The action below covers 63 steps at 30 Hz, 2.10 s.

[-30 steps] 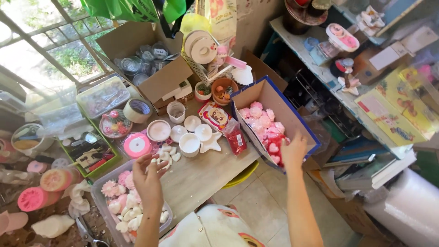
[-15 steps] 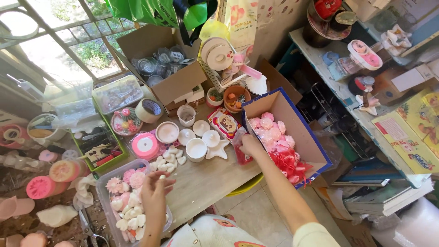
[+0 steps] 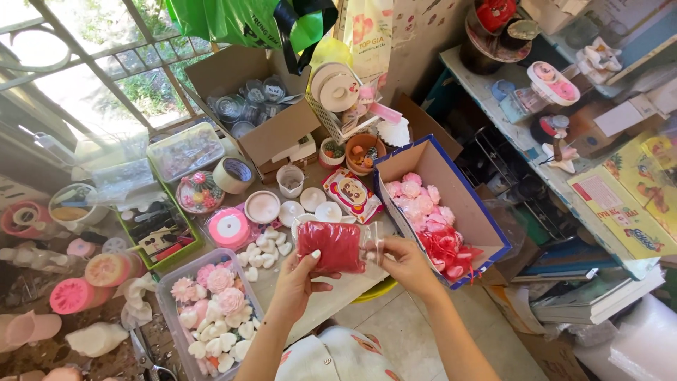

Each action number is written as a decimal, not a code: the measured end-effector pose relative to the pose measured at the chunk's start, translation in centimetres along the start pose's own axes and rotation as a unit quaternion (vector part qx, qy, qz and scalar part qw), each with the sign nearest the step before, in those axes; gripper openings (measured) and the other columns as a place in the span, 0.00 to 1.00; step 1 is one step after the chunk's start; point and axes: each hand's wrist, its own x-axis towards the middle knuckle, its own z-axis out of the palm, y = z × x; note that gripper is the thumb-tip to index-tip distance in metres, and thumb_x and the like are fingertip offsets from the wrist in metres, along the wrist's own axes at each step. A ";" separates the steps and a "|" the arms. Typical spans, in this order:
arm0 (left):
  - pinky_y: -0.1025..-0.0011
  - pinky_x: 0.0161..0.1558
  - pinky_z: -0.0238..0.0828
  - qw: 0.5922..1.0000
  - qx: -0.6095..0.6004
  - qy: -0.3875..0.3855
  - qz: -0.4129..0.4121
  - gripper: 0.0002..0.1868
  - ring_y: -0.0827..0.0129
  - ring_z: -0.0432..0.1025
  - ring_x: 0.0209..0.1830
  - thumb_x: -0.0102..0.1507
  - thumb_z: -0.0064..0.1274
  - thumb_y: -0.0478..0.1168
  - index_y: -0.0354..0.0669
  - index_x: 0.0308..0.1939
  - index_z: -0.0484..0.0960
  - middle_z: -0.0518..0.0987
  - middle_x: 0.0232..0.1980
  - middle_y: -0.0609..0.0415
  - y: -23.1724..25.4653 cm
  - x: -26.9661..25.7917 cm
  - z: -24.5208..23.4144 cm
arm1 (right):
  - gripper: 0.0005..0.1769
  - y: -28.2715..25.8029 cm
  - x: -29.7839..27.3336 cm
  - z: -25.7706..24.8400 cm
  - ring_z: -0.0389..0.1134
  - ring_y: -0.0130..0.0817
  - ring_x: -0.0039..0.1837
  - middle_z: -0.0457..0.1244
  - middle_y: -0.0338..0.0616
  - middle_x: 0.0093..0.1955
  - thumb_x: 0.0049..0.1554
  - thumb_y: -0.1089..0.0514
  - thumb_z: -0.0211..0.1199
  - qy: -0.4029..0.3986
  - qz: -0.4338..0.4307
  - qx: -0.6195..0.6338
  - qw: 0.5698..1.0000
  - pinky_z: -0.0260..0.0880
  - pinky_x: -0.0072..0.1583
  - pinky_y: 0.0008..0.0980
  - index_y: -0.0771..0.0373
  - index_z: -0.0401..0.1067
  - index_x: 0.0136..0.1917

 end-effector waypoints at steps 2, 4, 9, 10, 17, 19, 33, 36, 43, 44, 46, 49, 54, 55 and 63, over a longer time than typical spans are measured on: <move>0.68 0.30 0.80 0.999 0.036 0.001 0.023 0.20 0.59 0.82 0.37 0.66 0.52 0.43 0.36 0.58 0.75 0.85 0.46 0.44 1.0 -0.8 1.5 | 0.12 1.0 -0.5 0.6 0.71 0.26 0.51 0.72 0.39 0.47 0.53 0.63 0.71 0.019 -0.023 0.029 0.999 0.71 0.56 0.28 0.67 0.80 0.51; 0.68 0.32 0.82 0.996 0.074 0.001 0.046 0.19 0.60 0.82 0.37 0.66 0.52 0.41 0.36 0.58 0.77 0.85 0.47 0.44 1.1 -1.3 2.4 | 0.12 1.9 -1.0 1.4 0.69 0.25 0.51 0.71 0.38 0.48 0.52 0.63 0.73 0.038 -0.045 0.059 0.996 0.70 0.56 0.28 0.68 0.80 0.49; 0.62 0.42 0.85 0.993 0.101 -0.006 0.060 0.20 0.61 0.83 0.45 0.63 0.55 0.39 0.38 0.59 0.77 0.84 0.50 0.48 -0.7 -1.0 2.0 | 0.12 -0.5 -1.4 3.7 0.70 0.23 0.43 0.72 0.37 0.41 0.46 0.63 0.75 0.142 0.079 0.078 0.984 0.72 0.48 0.27 0.64 0.81 0.46; 0.62 0.42 0.85 0.993 0.105 -0.021 0.054 0.20 0.61 0.83 0.45 0.63 0.55 0.39 0.38 0.59 0.77 0.84 0.50 0.48 -1.1 -1.2 1.5 | 0.12 2.3 -1.6 3.9 0.70 0.23 0.43 0.72 0.37 0.41 0.46 0.63 0.75 0.158 0.079 0.076 0.981 0.72 0.48 0.27 0.64 0.81 0.46; 0.53 0.39 0.84 0.997 0.080 -0.014 0.006 0.22 0.49 0.83 0.44 0.64 0.51 0.39 0.36 0.61 0.74 0.83 0.52 0.41 -4.3 2.0 -0.3 | 0.08 1.7 -3.9 2.3 0.68 0.26 0.45 0.69 0.41 0.41 0.55 0.64 0.69 0.183 -0.044 0.000 0.982 0.69 0.47 0.29 0.67 0.80 0.49; 0.52 0.37 0.84 0.997 0.074 -0.019 -0.004 0.23 0.45 0.83 0.43 0.64 0.48 0.39 0.37 0.63 0.73 0.83 0.51 0.39 -5.0 3.1 0.0 | 0.10 1.8 -4.7 1.8 0.68 0.27 0.47 0.68 0.42 0.44 0.57 0.65 0.66 0.196 -0.061 -0.003 0.979 0.70 0.48 0.29 0.68 0.80 0.52; 0.63 0.42 0.76 0.993 -0.014 0.114 -0.006 0.19 0.60 0.78 0.44 0.71 0.43 0.47 0.51 0.66 0.70 0.81 0.52 0.50 -7.4 7.1 -2.5 | 0.26 1.2 -8.7 -0.9 0.66 0.23 0.55 0.60 0.41 0.57 0.64 0.61 0.65 0.324 -0.102 0.228 0.913 0.67 0.59 0.24 0.60 0.65 0.74; 0.61 0.44 0.76 0.997 -0.039 0.066 -0.030 0.21 0.60 0.78 0.47 0.69 0.46 0.49 0.49 0.64 0.71 0.82 0.51 0.51 -8.2 5.7 -0.7 | 0.09 2.4 -7.1 1.0 0.70 0.25 0.46 0.56 0.21 0.76 0.65 0.57 0.63 0.154 0.008 0.231 0.961 0.75 0.50 0.28 0.65 0.71 0.53; 0.57 0.52 0.74 0.989 0.021 0.146 -0.024 0.30 0.65 0.75 0.54 0.64 0.52 0.46 0.58 0.70 0.61 0.77 0.61 0.58 -4.9 3.3 0.4 | 0.13 10.6 -1.3 1.1 0.71 0.27 0.41 0.68 0.38 0.43 0.61 0.57 0.64 0.167 0.033 0.160 0.972 0.73 0.45 0.31 0.65 0.72 0.57; 0.59 0.53 0.72 0.983 0.040 0.177 -0.008 0.31 0.68 0.74 0.56 0.65 0.51 0.45 0.59 0.71 0.60 0.75 0.64 0.60 -4.8 3.1 -1.0 | 0.12 11.7 0.1 0.0 0.70 0.28 0.39 0.68 0.40 0.42 0.60 0.57 0.64 0.127 0.067 0.091 0.985 0.74 0.44 0.32 0.65 0.73 0.54; 0.62 0.54 0.71 0.975 0.053 0.217 0.015 0.32 0.71 0.72 0.57 0.65 0.50 0.45 0.60 0.73 0.59 0.73 0.67 0.63 -3.8 2.7 -2.3 | 0.10 13.2 3.3 -2.0 0.70 0.29 0.37 0.67 0.42 0.40 0.59 0.57 0.64 0.072 0.094 0.018 0.993 0.75 0.42 0.34 0.66 0.73 0.51; 0.65 0.52 0.70 0.967 0.024 0.240 0.076 0.27 0.69 0.74 0.55 0.67 0.48 0.44 0.51 0.71 0.67 0.76 0.65 0.59 -2.1 1.1 -2.8 | 0.13 17.0 7.3 -3.6 0.70 0.35 0.39 0.66 0.49 0.44 0.58 0.57 0.65 -0.033 0.139 -0.206 0.968 0.74 0.43 0.36 0.70 0.71 0.48; 0.67 0.49 0.72 0.962 0.036 0.229 0.143 0.18 0.66 0.77 0.52 0.68 0.47 0.43 0.43 0.60 0.77 0.81 0.57 0.54 -1.2 -0.4 -3.7 | 0.12 14.2 10.6 -3.9 0.66 0.45 0.60 0.64 0.54 0.64 0.51 0.62 0.65 0.107 -0.199 -0.335 0.915 0.69 0.59 0.38 0.69 0.74 0.48; 0.67 0.49 0.72 0.961 0.033 0.233 0.143 0.18 0.66 0.77 0.52 0.68 0.47 0.43 0.43 0.60 0.77 0.81 0.57 0.54 -1.4 -0.5 -3.8 | 0.12 9.7 10.0 -2.9 0.66 0.45 0.60 0.64 0.54 0.64 0.51 0.62 0.65 0.102 -0.200 -0.334 0.915 0.69 0.59 0.38 0.69 0.74 0.48; 0.70 0.43 0.76 0.998 -0.004 0.048 0.033 0.19 0.69 0.79 0.45 0.64 0.52 0.46 0.43 0.57 0.78 0.83 0.50 0.52 1.9 -3.0 0.8 | 0.13 -1.3 5.7 3.5 0.72 0.36 0.54 0.67 0.49 0.67 0.63 0.58 0.58 -0.142 0.047 0.292 0.944 0.75 0.55 0.36 0.69 0.69 0.58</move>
